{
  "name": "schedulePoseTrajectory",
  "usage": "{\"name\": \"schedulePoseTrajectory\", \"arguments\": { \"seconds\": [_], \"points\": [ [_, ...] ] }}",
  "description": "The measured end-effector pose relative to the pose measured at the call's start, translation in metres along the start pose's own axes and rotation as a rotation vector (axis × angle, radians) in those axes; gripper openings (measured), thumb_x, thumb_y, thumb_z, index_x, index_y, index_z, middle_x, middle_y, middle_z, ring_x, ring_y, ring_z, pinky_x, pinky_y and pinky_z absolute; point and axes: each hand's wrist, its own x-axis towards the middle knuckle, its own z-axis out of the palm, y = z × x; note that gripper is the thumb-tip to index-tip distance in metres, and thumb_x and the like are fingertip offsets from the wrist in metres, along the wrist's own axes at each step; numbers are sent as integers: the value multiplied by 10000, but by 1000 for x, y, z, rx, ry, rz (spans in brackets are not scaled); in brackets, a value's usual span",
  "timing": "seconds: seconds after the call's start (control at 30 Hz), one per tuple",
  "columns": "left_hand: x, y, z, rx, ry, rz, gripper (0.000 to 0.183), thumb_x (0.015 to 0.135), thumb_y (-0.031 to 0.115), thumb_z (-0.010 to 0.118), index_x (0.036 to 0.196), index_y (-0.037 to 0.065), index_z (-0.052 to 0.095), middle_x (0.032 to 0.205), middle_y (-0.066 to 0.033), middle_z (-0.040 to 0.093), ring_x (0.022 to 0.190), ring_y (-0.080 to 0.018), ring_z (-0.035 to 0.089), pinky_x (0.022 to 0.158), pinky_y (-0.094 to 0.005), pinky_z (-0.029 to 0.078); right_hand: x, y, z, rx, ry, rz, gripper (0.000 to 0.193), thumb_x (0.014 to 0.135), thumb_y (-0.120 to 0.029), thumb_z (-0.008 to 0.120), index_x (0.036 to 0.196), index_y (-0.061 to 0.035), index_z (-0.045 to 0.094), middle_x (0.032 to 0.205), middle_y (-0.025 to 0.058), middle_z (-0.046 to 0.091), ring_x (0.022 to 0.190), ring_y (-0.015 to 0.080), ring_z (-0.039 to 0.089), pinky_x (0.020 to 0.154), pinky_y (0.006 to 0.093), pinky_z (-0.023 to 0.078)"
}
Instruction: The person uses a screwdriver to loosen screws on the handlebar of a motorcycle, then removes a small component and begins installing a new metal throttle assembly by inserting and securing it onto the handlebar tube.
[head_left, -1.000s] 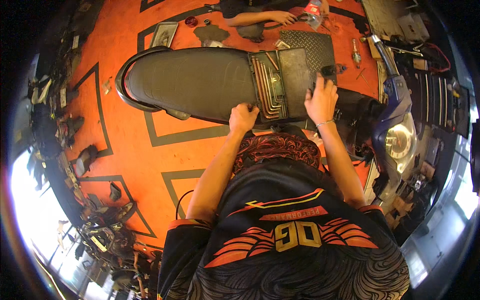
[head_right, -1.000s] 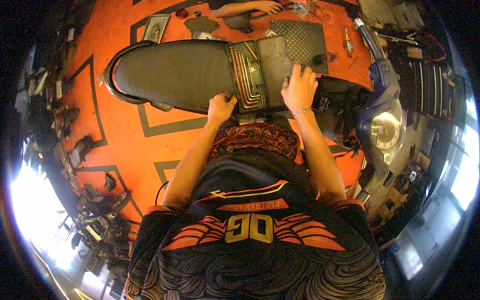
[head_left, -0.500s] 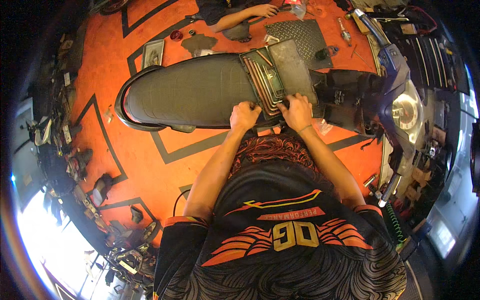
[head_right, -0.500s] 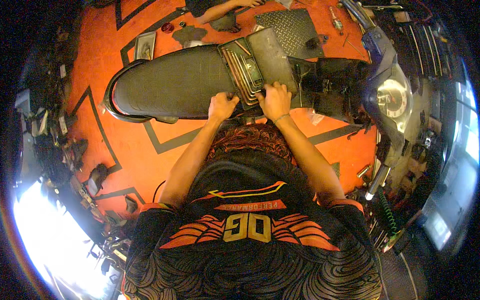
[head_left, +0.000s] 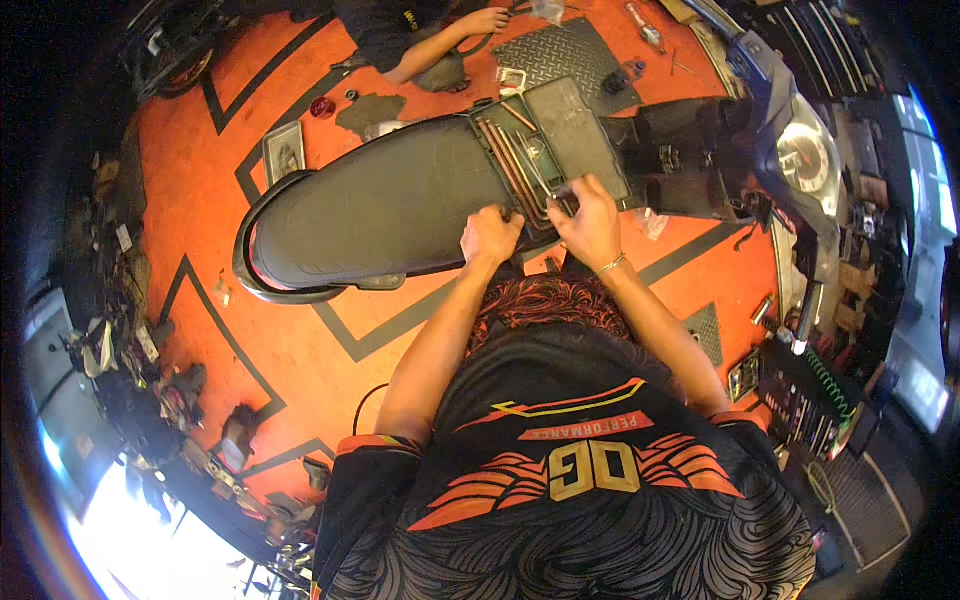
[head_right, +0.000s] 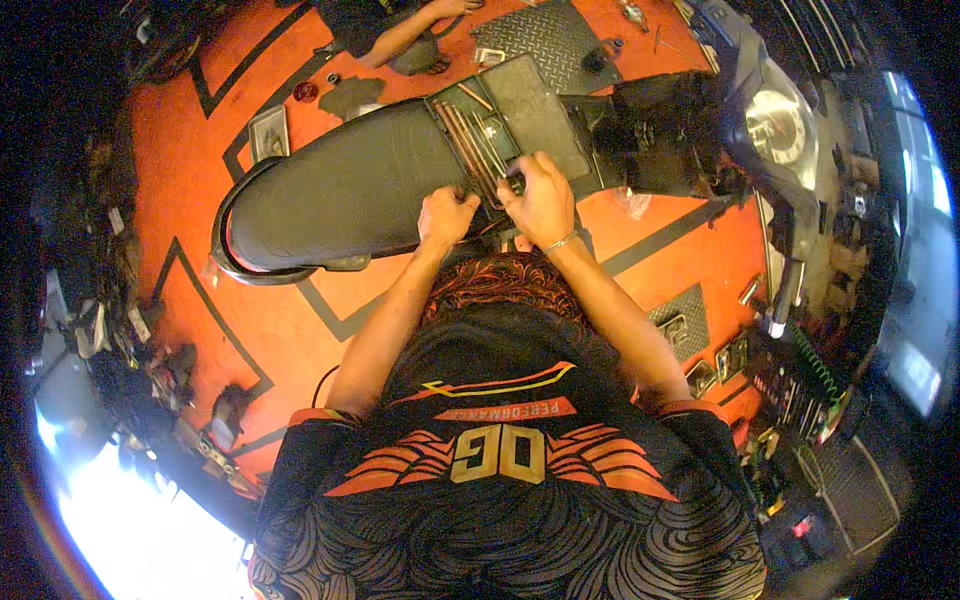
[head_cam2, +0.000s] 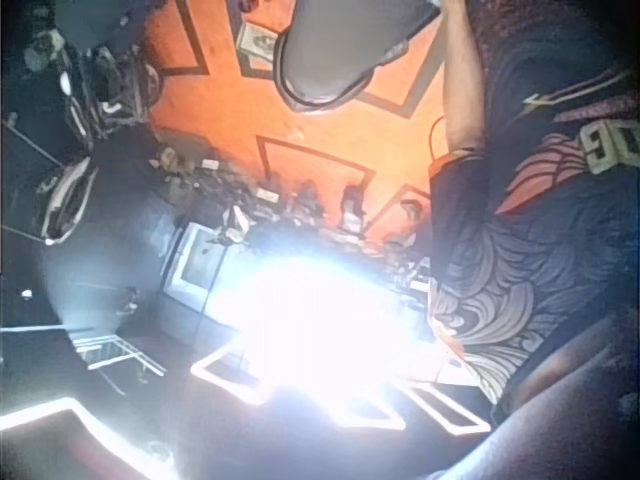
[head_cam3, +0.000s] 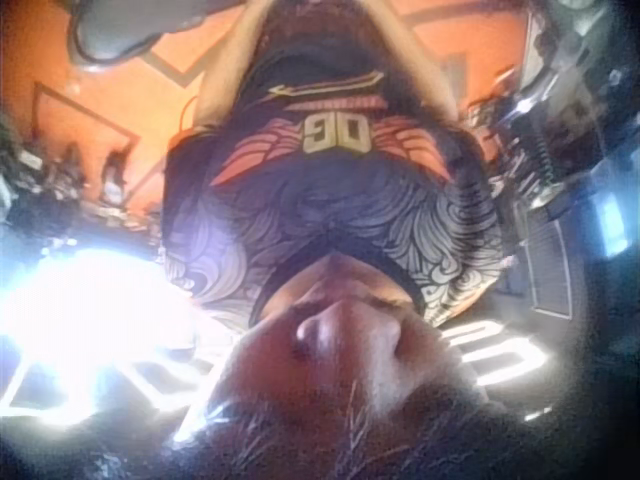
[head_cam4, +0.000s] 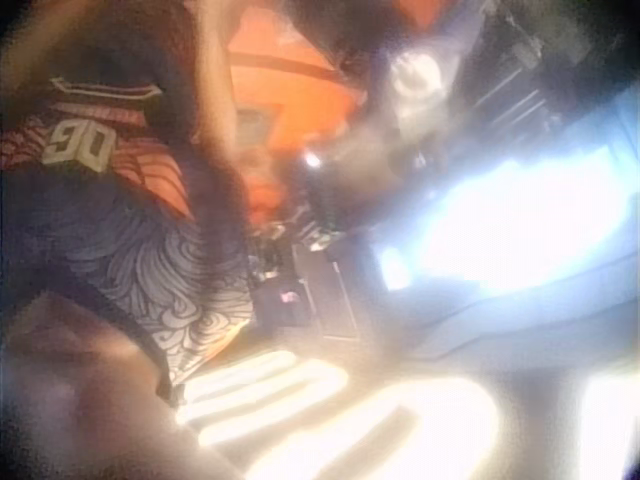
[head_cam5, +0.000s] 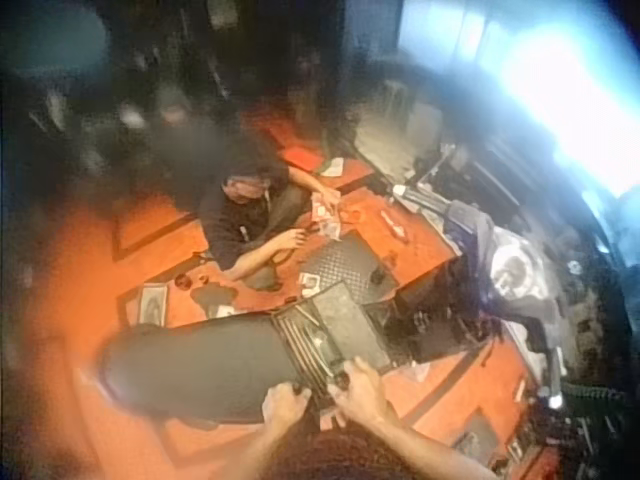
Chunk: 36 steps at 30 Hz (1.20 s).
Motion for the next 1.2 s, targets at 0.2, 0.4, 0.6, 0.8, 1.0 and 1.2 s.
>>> {"name": "schedulePoseTrajectory", "arguments": {
  "seconds": [0.2, 0.4, 0.6, 0.8, 1.0, 1.2],
  "points": [
    [0, -8, -7, 8, 12, 74, 396, 826, 389, 631, 1002, 46, 724, 992, -222, 700, 972, -381, 671, 856, -458, 533, -3, -21, -38, 196, 295, 14, 211, 865, -122, 699, 979, 18, 588, 930, 156, 642, 827, 285, 638, 742, 370, 506],
    [3, 2, -10, 206, -50, 125, 417, 818, 409, 654, 970, 26, 720, 993, -232, 693, 976, -412, 660, 849, -479, 515, -56, -4, -105, 708, 655, 435, 222, 919, -143, 696, 1044, 14, 601, 878, 51, 662, 766, 102, 622, 658, 249, 513],
    [22, -24, 0, 109, 66, 253, 457, 806, 371, 624, 836, -80, 687, 803, -270, 681, 814, -395, 684, 784, -466, 508, -147, 66, -133, 671, 1026, 545, 249, 953, -102, 623, 1140, 63, 613, 961, 119, 666, 790, 145, 635, 650, 286, 550],
    [28, -28, -3, 266, 46, 317, 427, 848, 313, 620, 872, -109, 677, 836, -305, 675, 841, -427, 681, 788, -475, 501, -247, 127, -193, 367, 1313, 674, 242, 983, -116, 570, 1148, 57, 610, 952, 117, 706, 818, 130, 647, 728, 263, 513],
    [28, -20, 10, 331, 69, 247, 444, 867, 309, 609, 966, -119, 676, 929, -310, 684, 925, -440, 665, 834, -462, 491, -274, 154, -261, 750, 1346, 619, 219, 965, -101, 587, 1091, 75, 620, 920, 135, 696, 773, 160, 668, 592, 263, 537],
    [20, -45, 29, 162, 274, 54, 747, 903, 565, 551, 1017, -167, 653, 1018, -334, 669, 992, -411, 655, 908, -459, 466, -277, 186, -282, 1068, 1024, 519, 243, 952, -147, 625, 1064, 68, 604, 922, 144, 696, 762, 177, 677, 597, 284, 560]
  ]
}}
